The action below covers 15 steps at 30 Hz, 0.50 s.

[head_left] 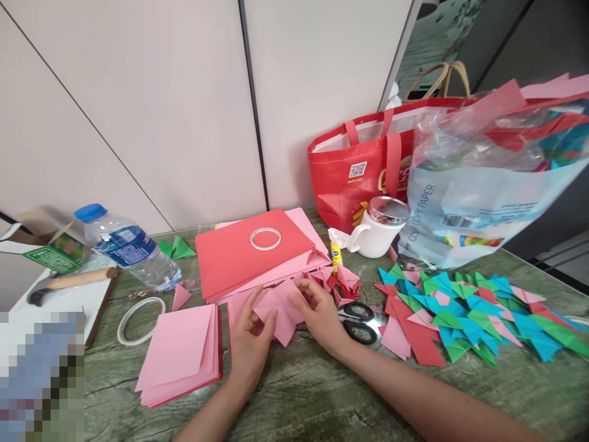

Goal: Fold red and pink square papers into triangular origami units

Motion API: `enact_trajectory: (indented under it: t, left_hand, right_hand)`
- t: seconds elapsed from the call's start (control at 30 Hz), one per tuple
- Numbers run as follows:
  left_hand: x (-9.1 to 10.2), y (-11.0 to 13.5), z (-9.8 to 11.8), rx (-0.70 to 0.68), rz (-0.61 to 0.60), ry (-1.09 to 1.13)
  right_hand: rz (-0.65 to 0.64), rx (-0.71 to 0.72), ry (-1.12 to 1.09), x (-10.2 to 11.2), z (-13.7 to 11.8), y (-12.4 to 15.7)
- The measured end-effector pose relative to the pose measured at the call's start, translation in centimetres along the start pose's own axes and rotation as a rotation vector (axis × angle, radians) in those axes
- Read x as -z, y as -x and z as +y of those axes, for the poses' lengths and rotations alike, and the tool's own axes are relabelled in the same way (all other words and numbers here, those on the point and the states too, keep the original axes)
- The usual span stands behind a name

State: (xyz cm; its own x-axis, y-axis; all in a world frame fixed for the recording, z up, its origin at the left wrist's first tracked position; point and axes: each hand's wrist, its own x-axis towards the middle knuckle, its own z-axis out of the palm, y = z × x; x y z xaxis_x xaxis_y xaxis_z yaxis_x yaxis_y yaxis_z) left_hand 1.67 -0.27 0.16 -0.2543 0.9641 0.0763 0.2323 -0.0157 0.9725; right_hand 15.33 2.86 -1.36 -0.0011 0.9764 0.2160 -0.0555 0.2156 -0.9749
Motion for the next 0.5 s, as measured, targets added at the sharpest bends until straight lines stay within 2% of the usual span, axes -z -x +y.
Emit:
enact_trajectory:
  t: [0.1,0.23,0.37,0.5]
  left_hand:
    - [0.0,-0.1,0.0,0.023,0.011,0.132]
    - [0.1,-0.4,-0.1,0.033,0.097,0.287]
    - [0.3,-0.6,-0.3,0.019,0.193,0.306]
    - [0.6,-1.0,-1.4,0.024,0.236,0.249]
  right_hand:
    - [0.023,0.003,-0.055,-0.1,0.2,0.0]
    - [-0.058,0.023,0.034,-0.1,-0.1,0.0]
    - [-0.130,0.049,0.034,0.2,-0.4,0.0]
    - [-0.240,0.107,-0.009,0.1,-0.2,0.2]
